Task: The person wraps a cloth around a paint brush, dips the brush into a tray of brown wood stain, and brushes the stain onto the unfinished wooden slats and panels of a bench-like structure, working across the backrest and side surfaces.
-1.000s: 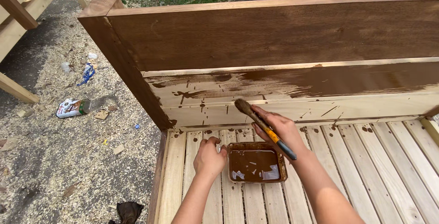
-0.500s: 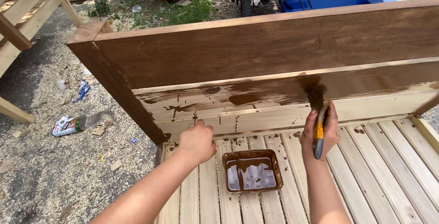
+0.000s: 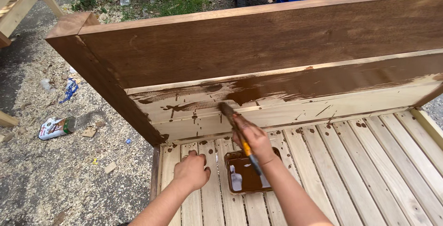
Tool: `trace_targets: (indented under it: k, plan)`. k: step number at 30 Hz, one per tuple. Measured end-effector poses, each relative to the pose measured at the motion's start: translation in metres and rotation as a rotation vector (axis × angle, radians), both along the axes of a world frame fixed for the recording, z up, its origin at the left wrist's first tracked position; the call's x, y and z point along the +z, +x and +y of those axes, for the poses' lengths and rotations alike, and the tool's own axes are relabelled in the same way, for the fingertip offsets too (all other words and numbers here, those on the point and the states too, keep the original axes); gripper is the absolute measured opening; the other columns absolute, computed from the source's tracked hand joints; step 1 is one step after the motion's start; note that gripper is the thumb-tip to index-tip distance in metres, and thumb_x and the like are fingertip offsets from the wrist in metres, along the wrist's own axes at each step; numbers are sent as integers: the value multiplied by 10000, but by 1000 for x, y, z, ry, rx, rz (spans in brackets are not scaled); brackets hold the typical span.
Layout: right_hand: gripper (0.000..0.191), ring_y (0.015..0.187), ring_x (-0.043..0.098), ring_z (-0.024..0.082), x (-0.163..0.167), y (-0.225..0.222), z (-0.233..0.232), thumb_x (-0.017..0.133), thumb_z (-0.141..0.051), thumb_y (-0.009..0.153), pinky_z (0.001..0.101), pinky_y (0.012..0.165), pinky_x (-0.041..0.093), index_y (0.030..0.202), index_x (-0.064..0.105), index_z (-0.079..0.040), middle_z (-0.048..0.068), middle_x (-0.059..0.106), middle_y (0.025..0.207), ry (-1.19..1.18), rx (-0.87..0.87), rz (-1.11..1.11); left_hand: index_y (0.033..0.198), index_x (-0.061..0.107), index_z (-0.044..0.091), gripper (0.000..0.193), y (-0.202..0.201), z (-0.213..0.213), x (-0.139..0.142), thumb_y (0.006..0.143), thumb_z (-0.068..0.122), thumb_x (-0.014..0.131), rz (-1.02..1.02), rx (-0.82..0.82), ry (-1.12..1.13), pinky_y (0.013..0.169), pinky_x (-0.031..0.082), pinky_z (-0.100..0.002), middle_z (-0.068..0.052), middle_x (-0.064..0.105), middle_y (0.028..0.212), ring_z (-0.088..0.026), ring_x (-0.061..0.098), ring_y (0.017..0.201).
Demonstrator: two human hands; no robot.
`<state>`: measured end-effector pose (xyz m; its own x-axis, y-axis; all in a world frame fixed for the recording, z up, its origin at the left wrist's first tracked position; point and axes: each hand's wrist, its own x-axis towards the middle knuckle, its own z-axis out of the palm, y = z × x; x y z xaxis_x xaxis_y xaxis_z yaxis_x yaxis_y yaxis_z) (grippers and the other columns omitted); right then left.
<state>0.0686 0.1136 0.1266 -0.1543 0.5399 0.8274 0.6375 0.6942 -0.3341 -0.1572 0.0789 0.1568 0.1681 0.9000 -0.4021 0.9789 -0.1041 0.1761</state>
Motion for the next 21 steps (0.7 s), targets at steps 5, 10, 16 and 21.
trace_targets:
  k: [5,10,16,21]
  plan:
    - [411,890,738,200,-12,94,-25,714,-59,990,300,806,606,1383,612,3,206,736,1124,12,-402,337,1202,681,130,365,23,1,2,878,298,683,-184,38,24,984,521,-467,-141,540,1349,-314,625,1177]
    - [390,962,753,267,0,66,-16,680,-94,1085,348,866,610,1431,579,54,226,741,1183,98,-745,547,1168,695,124,328,28,7,14,877,272,674,-436,172,191,968,525,-444,-124,592,1273,-322,656,1105]
    - [482,777,762,196,-9,-64,-14,751,-98,910,324,685,646,1368,617,-35,137,753,932,40,-459,365,1125,712,91,301,-3,22,11,834,150,660,-601,349,526,950,508,-425,-150,641,1166,-313,665,1050]
    - [481,836,779,200,-17,-17,-2,755,-55,922,299,732,628,1388,643,-95,111,788,1065,-138,-46,146,1136,702,97,297,-21,31,5,848,153,656,-623,417,571,948,529,-422,-144,653,1143,-303,678,1037]
